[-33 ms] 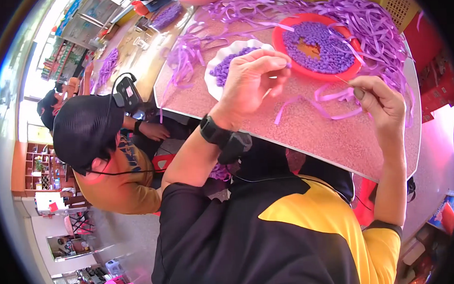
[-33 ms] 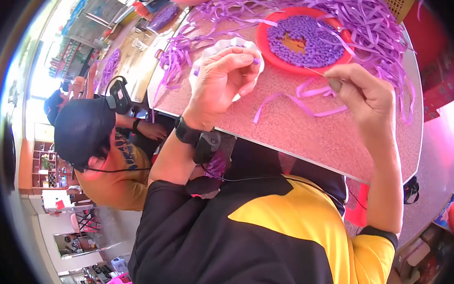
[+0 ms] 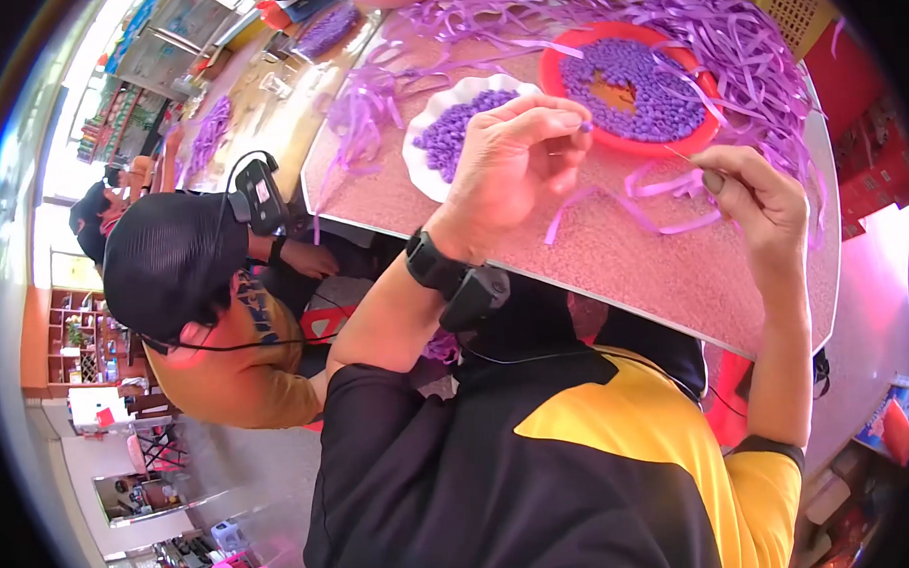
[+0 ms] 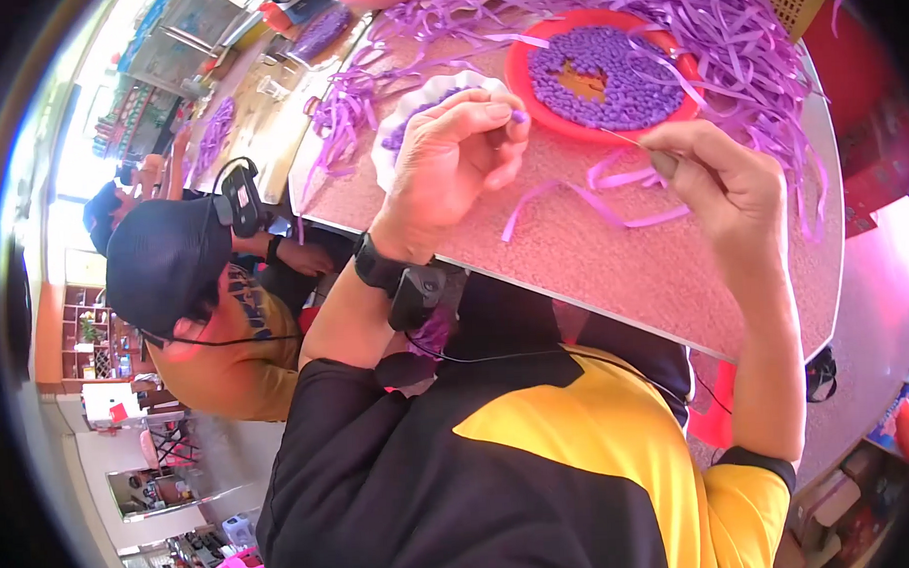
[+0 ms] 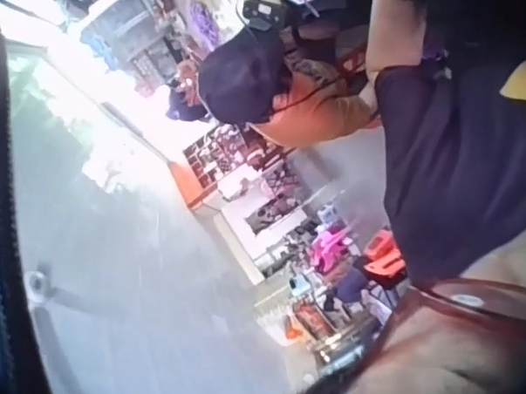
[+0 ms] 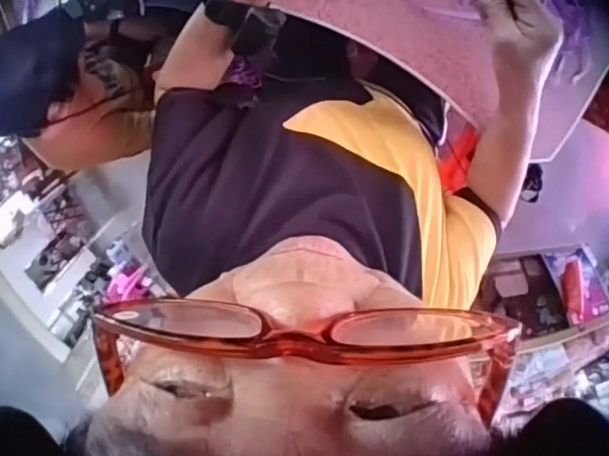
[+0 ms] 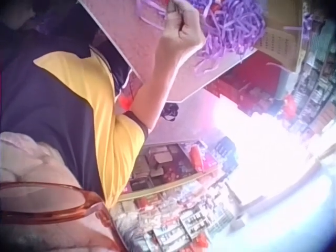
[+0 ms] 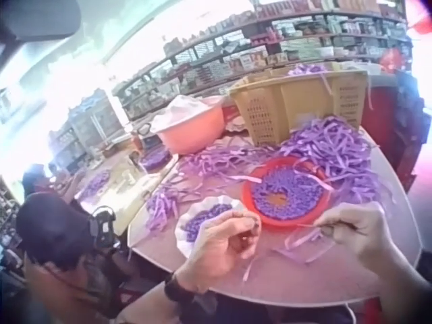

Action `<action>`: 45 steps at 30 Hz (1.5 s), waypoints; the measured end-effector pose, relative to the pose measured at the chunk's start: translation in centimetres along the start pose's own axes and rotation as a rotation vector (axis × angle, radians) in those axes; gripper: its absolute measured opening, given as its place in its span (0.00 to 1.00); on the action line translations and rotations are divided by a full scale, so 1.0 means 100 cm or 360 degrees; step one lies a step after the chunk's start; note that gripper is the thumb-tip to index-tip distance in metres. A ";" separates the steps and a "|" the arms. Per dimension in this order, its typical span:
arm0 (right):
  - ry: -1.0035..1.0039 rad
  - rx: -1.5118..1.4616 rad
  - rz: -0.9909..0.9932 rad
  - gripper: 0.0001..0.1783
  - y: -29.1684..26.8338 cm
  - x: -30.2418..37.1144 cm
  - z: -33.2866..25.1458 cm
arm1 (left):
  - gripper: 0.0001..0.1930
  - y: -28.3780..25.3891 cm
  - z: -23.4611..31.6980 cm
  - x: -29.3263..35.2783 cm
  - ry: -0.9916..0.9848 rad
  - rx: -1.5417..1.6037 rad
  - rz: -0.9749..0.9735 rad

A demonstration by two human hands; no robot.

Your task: Assembling toy components by tying purple ribbons and arranging small beads.

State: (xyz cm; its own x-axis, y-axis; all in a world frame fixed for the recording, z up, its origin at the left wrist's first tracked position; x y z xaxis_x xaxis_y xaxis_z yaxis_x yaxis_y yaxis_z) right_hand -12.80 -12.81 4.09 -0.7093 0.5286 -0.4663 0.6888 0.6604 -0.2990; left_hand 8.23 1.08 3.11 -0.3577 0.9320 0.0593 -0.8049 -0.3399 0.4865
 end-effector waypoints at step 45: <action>0.0031 0.0164 -0.0095 0.12 0.002 -0.002 0.002 | 0.09 0.050 -0.057 -0.014 -0.0080 0.0524 0.0035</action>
State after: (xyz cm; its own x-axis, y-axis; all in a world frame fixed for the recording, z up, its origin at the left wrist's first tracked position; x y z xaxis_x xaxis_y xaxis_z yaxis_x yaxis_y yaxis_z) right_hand -12.47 -12.87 3.90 -0.7518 0.5009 -0.4289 0.6561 0.6332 -0.4106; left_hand 1.99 -2.65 0.48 -0.3426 0.9328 0.1119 -0.5981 -0.3083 0.7398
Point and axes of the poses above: each hand's wrist, its own x-axis away from the middle knuckle, its own y-axis out of the palm, z = x × y, the point moved 3 cm from there along -x, towards the middle knuckle, and after that the axes turned 3 degrees about -y, right-handed, at the moved point
